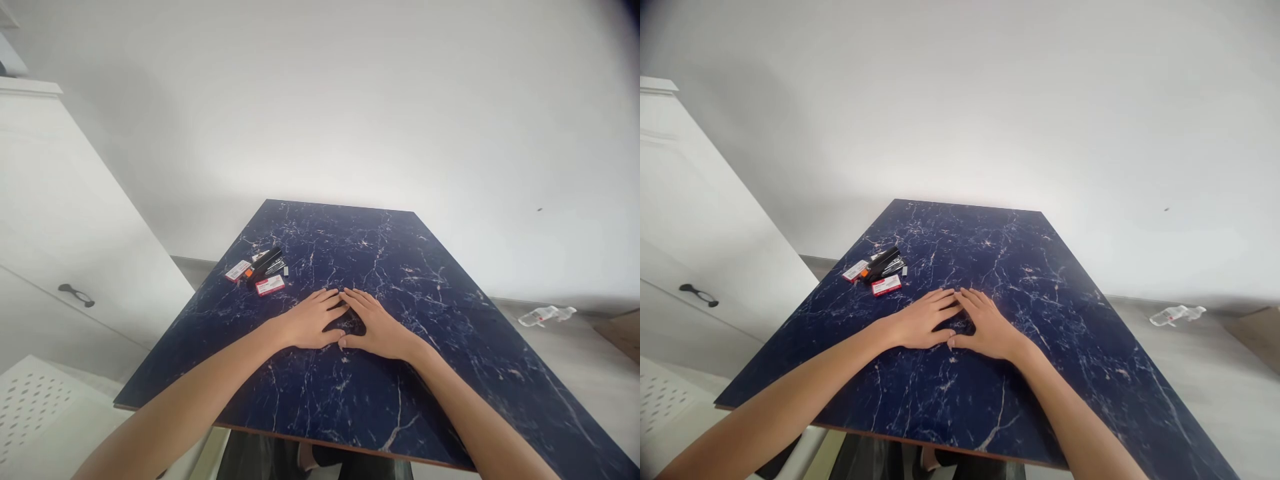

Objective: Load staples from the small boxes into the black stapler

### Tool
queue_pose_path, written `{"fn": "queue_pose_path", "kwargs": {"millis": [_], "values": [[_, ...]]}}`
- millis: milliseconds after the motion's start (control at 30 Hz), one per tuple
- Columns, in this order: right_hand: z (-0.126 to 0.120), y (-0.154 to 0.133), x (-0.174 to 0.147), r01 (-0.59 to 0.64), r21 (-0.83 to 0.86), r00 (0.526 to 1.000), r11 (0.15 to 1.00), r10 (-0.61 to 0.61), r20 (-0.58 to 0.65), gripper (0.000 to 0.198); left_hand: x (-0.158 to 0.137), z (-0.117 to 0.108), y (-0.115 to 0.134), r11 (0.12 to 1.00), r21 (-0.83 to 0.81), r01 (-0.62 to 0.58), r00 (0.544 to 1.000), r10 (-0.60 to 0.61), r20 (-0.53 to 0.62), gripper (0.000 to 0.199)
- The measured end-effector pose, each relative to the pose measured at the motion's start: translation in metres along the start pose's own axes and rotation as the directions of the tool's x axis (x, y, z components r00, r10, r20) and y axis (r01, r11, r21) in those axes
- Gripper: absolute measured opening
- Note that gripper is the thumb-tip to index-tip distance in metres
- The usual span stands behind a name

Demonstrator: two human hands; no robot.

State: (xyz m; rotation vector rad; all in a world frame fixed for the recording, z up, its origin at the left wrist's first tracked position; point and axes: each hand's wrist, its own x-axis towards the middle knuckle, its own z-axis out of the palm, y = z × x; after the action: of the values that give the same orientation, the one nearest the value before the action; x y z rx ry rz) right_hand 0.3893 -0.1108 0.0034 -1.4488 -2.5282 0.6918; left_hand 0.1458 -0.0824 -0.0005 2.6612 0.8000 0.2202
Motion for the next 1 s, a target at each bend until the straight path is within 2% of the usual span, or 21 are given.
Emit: {"fn": "queue_pose_path", "kwargs": {"millis": [200, 267, 333, 400, 433, 467, 500, 533, 567, 600, 633, 700, 733, 800, 833, 933, 1000], "values": [[0.003, 0.001, 0.002, -0.001, -0.023, 1.000, 1.000, 0.001, -0.022, 0.099, 0.003, 0.011, 0.002, 1.000, 0.026, -0.005, 1.000, 0.006, -0.028, 0.061], [0.003, 0.001, 0.002, -0.001, -0.029, 1.000, 1.000, 0.000, -0.030, 0.097, 0.006, 0.008, 0.006, 0.999, 0.041, -0.004, 1.000, 0.005, -0.029, 0.058], [0.000, 0.001, 0.001, -0.001, -0.028, 0.999, 1.000, 0.000, -0.040, 0.095, 0.003, -0.009, 0.003, 0.996, 0.084, -0.011, 0.997, 0.017, -0.076, 0.054], [-0.004, 0.001, 0.001, 0.001, -0.028, 0.999, 1.000, -0.002, -0.047, 0.089, -0.010, -0.040, -0.011, 0.989, 0.146, 0.032, 0.971, 0.004, -0.240, 0.049], [-0.005, 0.001, 0.001, 0.003, -0.029, 0.999, 1.000, -0.004, -0.045, 0.086, -0.021, -0.058, -0.024, 0.981, 0.158, 0.115, 0.918, -0.044, -0.393, 0.048], [-0.007, 0.000, 0.001, 0.004, -0.031, 0.999, 1.000, -0.005, -0.040, 0.083, -0.035, -0.075, -0.040, 0.964, 0.128, 0.234, 0.822, -0.126, -0.555, 0.049], [-0.008, 0.000, 0.001, 0.005, -0.034, 0.999, 0.999, -0.006, -0.035, 0.081, -0.051, -0.090, -0.058, 0.940, 0.067, 0.335, 0.705, -0.203, -0.679, 0.053], [-0.009, -0.001, 0.001, 0.005, -0.040, 0.999, 0.999, -0.006, -0.035, 0.080, -0.067, -0.101, -0.076, 0.914, -0.004, 0.405, 0.626, -0.280, -0.727, 0.059], [-0.009, -0.002, 0.002, 0.005, -0.047, 0.999, 0.999, -0.007, -0.038, 0.079, -0.082, -0.108, -0.094, 0.892, -0.066, 0.447, 0.617, -0.362, -0.699, 0.065], [-0.009, -0.003, 0.002, 0.005, -0.055, 0.999, 0.998, -0.008, -0.047, 0.080, -0.095, -0.111, -0.110, 0.869, -0.121, 0.479, 0.668, -0.451, -0.591, 0.073], [-0.008, -0.004, 0.003, 0.006, -0.064, 0.998, 0.998, -0.010, -0.059, 0.079, -0.105, -0.110, -0.123, 0.846, -0.154, 0.510, 0.733, -0.521, -0.438, 0.082], [-0.007, -0.005, 0.004, 0.007, -0.075, 0.997, 0.997, -0.013, -0.073, 0.078, -0.114, -0.100, -0.139, 0.829, -0.177, 0.530, 0.793, -0.559, -0.243, 0.100], [-0.006, -0.005, 0.004, 0.006, -0.078, 0.997, 0.997, -0.012, -0.075, 0.078, -0.113, -0.093, -0.143, 0.835, -0.180, 0.521, 0.810, -0.549, -0.205, 0.105], [-0.005, -0.006, 0.004, 0.002, -0.081, 0.997, 0.997, -0.008, -0.076, 0.077, -0.104, -0.080, -0.143, 0.855, -0.183, 0.486, 0.821, -0.518, -0.240, 0.104], [-0.005, -0.006, 0.003, 0.002, -0.082, 0.997, 0.997, -0.008, -0.074, 0.077, -0.098, -0.075, -0.140, 0.859, -0.188, 0.477, 0.812, -0.512, -0.279, 0.098], [-0.005, -0.006, 0.003, 0.009, -0.083, 0.997, 0.997, -0.015, -0.078, 0.077, -0.082, -0.066, -0.130, 0.844, -0.203, 0.497, 0.748, -0.535, -0.392, 0.071], [-0.005, -0.005, 0.004, 0.015, -0.080, 0.996, 0.997, -0.023, -0.090, 0.075, -0.074, -0.064, -0.122, 0.856, -0.194, 0.480, 0.742, -0.514, -0.431, 0.058]]}}
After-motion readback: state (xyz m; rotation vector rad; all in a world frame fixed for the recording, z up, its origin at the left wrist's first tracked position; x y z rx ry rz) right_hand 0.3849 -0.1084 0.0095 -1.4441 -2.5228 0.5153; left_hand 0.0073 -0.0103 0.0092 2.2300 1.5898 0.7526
